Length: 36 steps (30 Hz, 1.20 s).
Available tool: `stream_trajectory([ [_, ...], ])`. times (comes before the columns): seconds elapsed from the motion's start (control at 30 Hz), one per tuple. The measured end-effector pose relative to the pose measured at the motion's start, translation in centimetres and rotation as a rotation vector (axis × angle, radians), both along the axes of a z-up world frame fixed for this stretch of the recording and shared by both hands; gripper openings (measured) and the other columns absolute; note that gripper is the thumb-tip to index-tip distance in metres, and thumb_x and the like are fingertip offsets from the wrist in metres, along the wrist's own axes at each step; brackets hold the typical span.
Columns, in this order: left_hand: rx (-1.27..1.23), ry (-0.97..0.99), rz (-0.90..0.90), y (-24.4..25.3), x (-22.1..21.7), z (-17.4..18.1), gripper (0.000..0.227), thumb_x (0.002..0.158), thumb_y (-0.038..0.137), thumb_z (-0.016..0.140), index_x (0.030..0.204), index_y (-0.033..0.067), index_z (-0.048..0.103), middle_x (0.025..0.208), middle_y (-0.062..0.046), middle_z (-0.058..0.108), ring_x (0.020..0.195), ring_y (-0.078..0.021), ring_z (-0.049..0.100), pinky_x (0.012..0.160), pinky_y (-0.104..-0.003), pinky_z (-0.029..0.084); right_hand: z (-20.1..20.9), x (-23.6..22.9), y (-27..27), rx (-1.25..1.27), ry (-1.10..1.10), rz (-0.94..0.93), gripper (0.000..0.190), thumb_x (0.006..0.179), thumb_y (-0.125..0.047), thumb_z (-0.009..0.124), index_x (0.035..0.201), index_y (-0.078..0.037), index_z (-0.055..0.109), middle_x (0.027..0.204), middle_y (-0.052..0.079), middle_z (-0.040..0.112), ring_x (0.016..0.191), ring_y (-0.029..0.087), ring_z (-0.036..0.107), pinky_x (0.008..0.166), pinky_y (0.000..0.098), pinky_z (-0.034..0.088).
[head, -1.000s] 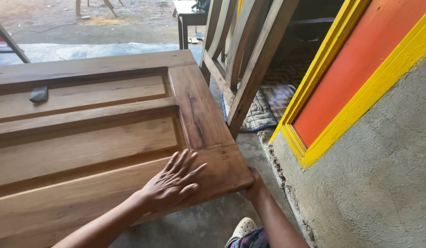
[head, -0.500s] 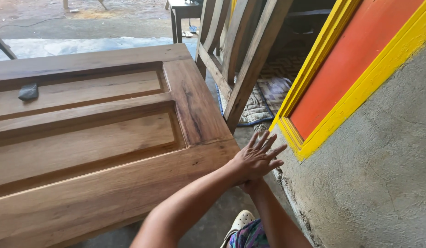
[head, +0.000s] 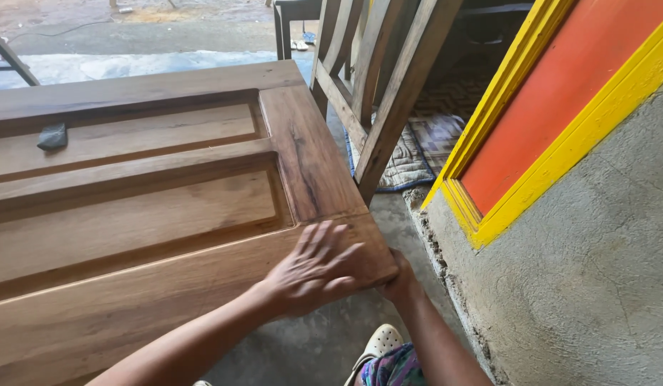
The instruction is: The person wipes and rubs the surface of a large wooden panel door with their bare hand, moving their palm repeatedly across the panels and rails. At one point they briefly hold a small dark pad or cloth in their hand before resuming rubbing the door surface by hand.
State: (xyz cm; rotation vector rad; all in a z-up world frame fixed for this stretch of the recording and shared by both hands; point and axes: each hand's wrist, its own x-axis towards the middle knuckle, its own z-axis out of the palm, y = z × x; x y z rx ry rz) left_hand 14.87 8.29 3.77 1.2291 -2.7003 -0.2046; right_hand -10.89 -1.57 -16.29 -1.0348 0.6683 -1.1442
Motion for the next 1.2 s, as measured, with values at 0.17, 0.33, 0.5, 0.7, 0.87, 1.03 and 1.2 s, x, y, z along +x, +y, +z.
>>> stream_trajectory([
  [0.17, -0.058, 0.089, -0.129, -6.8, -14.0, -2.3, 0.074, 0.101, 0.067, 0.017, 0.164, 0.0278, 0.022, 0.171, -0.02, 0.01, 0.157, -0.0423, -0.002, 0.124, -0.06, -0.005, -0.1, 0.8, -0.2, 0.224, -0.313, -0.032, 0.067, 0.1, -0.054, 0.033, 0.155, -0.016, 0.03, 0.15, 0.015, 0.047, 0.133, 0.026, 0.051, 0.103, 0.0443, 0.051],
  [0.33, -0.104, 0.155, -0.107, -8.1, -15.9, -4.4, 0.071, 0.102, 0.067, 0.015, 0.162, 0.0313, 0.023, 0.17, -0.018, 0.012, 0.159, -0.0389, -0.001, 0.126, -0.059, -0.005, -1.0, 0.2, -0.3, 0.366, -0.535, 0.009, 0.076, 0.096, -0.069, 0.024, 0.157, -0.024, 0.024, 0.155, 0.01, 0.043, 0.141, 0.024, 0.044, 0.108, 0.0439, 0.047],
  [0.5, -0.084, 0.046, -0.083, -0.8, -1.7, 0.2, 0.07, 0.106, 0.059, 0.021, 0.165, 0.0228, 0.019, 0.171, -0.02, 0.007, 0.157, -0.0381, -0.005, 0.124, -0.055, -0.007, -0.9, -0.8, -0.1, 0.069, -0.075, 0.035, 0.063, 0.097, -0.041, 0.049, 0.149, -0.008, 0.034, 0.144, 0.019, 0.053, 0.127, 0.029, 0.058, 0.1, 0.0461, 0.054],
  [0.7, -0.228, -0.162, 0.131, 3.3, 11.2, -0.4, 0.068, 0.107, 0.054, 0.022, 0.164, 0.0197, 0.015, 0.17, -0.018, -0.001, 0.157, -0.0363, -0.009, 0.124, -0.052, -0.007, -1.4, -0.3, -0.4, 0.077, -0.07, 0.044, 0.046, 0.098, -0.021, 0.052, 0.134, 0.008, 0.053, 0.127, 0.023, 0.067, 0.114, 0.029, 0.067, 0.095, 0.0432, 0.058],
  [0.87, 0.012, -0.097, 0.079, -0.5, 3.1, 1.4, 0.069, 0.105, 0.056, 0.024, 0.164, 0.0213, 0.016, 0.169, -0.021, -0.003, 0.154, -0.0376, -0.011, 0.12, -0.055, -0.008, -0.2, 0.2, -0.2, 0.433, -0.351, 0.021, 0.049, 0.099, -0.029, 0.045, 0.133, 0.005, 0.056, 0.123, 0.02, 0.07, 0.113, 0.029, 0.069, 0.096, 0.0432, 0.058],
  [1.03, -0.018, 0.116, -0.201, -10.4, -13.2, -2.6, 0.072, 0.1, 0.066, 0.017, 0.162, 0.0297, 0.025, 0.169, -0.018, 0.016, 0.158, -0.0371, 0.0, 0.127, -0.057, -0.001, 0.9, -0.1, 0.0, 0.241, -0.147, 0.136, 0.055, 0.098, -0.026, 0.047, 0.147, -0.001, 0.049, 0.136, 0.018, 0.06, 0.12, 0.03, 0.063, 0.098, 0.0485, 0.054],
  [1.2, -0.007, 0.099, -0.129, -11.1, -14.1, -4.0, 0.072, 0.101, 0.068, 0.013, 0.163, 0.0309, 0.021, 0.171, -0.018, 0.01, 0.159, -0.0348, -0.003, 0.128, -0.053, -0.004, 2.6, 0.2, 0.9, 0.403, -0.324, 0.056, 0.065, 0.103, -0.049, 0.034, 0.15, -0.005, 0.043, 0.147, 0.017, 0.054, 0.13, 0.028, 0.06, 0.101, 0.0428, 0.057],
])
